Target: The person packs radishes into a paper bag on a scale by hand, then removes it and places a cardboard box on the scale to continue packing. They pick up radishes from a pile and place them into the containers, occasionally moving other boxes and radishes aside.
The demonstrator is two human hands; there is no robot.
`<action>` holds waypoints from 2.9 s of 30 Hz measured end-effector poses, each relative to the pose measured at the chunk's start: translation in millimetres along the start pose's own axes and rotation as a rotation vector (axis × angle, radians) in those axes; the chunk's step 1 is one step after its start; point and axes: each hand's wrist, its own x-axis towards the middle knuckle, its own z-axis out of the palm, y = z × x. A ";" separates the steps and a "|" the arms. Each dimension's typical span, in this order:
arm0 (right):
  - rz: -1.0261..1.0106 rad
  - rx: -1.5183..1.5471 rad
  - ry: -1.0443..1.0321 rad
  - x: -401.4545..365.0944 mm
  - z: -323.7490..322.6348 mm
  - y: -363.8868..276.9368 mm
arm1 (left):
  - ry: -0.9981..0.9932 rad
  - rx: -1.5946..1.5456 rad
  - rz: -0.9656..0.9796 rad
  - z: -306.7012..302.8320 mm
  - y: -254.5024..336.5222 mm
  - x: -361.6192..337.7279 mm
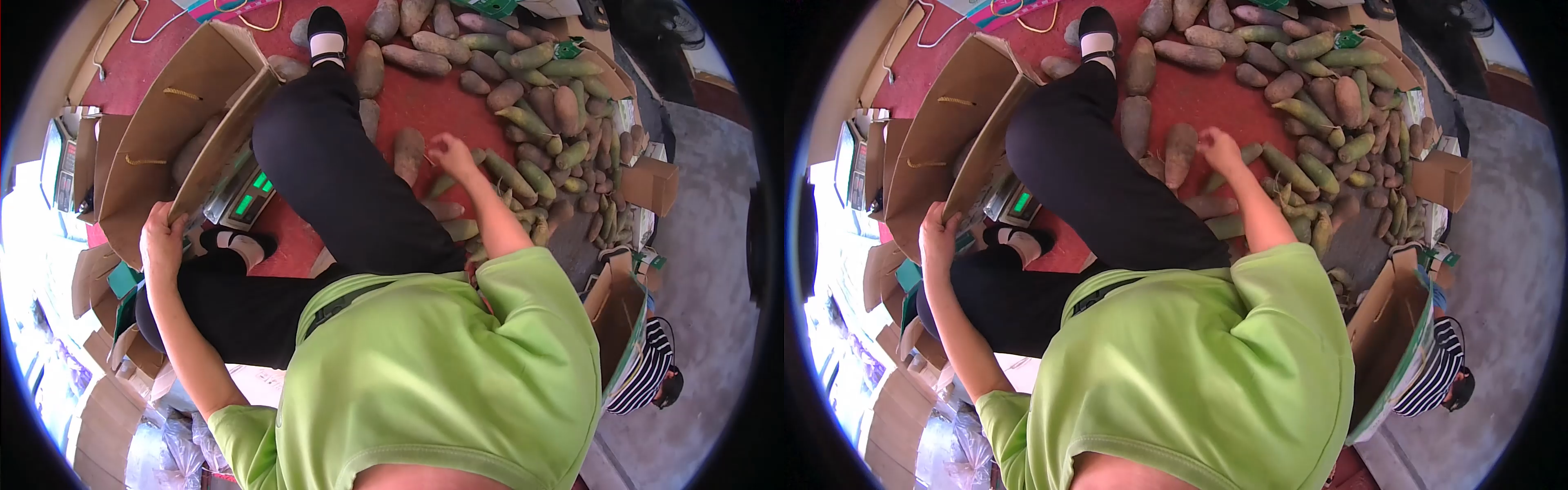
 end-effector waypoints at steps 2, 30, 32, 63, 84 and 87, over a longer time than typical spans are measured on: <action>0.060 -0.049 -0.072 -26.1 7.7 16.6 | -0.012 -0.008 0.011 0.0 0.3 -1.2; 0.645 0.349 -0.163 -15.0 90.6 40.5 | 0.021 -0.004 -0.035 0.5 8.4 -3.8; 0.484 0.236 -0.021 9.8 128.0 85.5 | 0.019 0.012 -0.005 0.5 5.9 -2.6; -1.181 -0.418 -0.165 -14.3 -40.1 -440.8 | 0.072 0.017 0.047 -3.2 11.3 -20.4; -1.032 0.193 -0.352 -0.1 -37.0 -437.7 | 0.033 0.044 -0.003 2.8 1.3 -12.2; -0.982 0.328 -0.204 40.7 -68.1 -356.9 | 0.023 0.049 -0.012 3.5 2.6 -9.8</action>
